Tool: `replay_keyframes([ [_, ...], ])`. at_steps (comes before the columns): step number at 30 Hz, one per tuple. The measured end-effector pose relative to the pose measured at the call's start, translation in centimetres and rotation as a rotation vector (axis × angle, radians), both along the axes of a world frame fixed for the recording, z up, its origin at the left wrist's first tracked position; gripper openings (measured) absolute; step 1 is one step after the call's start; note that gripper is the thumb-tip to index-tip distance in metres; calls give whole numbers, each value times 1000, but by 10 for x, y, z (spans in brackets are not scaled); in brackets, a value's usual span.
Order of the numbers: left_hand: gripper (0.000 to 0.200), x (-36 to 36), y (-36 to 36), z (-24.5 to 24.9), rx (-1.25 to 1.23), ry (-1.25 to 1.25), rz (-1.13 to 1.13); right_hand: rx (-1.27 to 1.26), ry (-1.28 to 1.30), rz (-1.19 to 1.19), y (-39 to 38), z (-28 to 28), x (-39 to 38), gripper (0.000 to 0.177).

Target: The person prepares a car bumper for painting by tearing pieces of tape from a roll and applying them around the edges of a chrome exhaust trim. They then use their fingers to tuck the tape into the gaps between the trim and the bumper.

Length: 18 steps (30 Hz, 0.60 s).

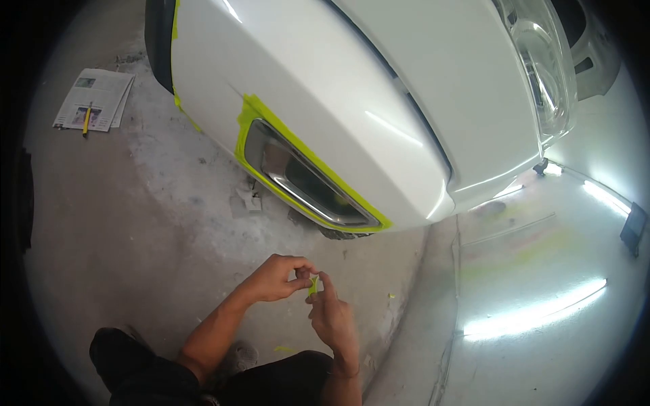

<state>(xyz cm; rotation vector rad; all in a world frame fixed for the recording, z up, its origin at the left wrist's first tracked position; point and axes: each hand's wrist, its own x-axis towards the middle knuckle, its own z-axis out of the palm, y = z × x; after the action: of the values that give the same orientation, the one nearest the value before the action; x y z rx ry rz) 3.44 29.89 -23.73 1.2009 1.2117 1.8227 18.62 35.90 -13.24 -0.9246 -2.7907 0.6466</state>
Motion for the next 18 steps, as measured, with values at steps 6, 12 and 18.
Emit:
replay_keyframes([
  [6,23,53,24,12,22,414,702,370,-54,-31,42,-15,-7,21],
  [12,13,42,19,10,-196,424,506,438,-135,-69,36,-15,-1,14],
  [18,13,30,19,0,-76,262,486,501,-53,2,28,-18,-8,10],
])
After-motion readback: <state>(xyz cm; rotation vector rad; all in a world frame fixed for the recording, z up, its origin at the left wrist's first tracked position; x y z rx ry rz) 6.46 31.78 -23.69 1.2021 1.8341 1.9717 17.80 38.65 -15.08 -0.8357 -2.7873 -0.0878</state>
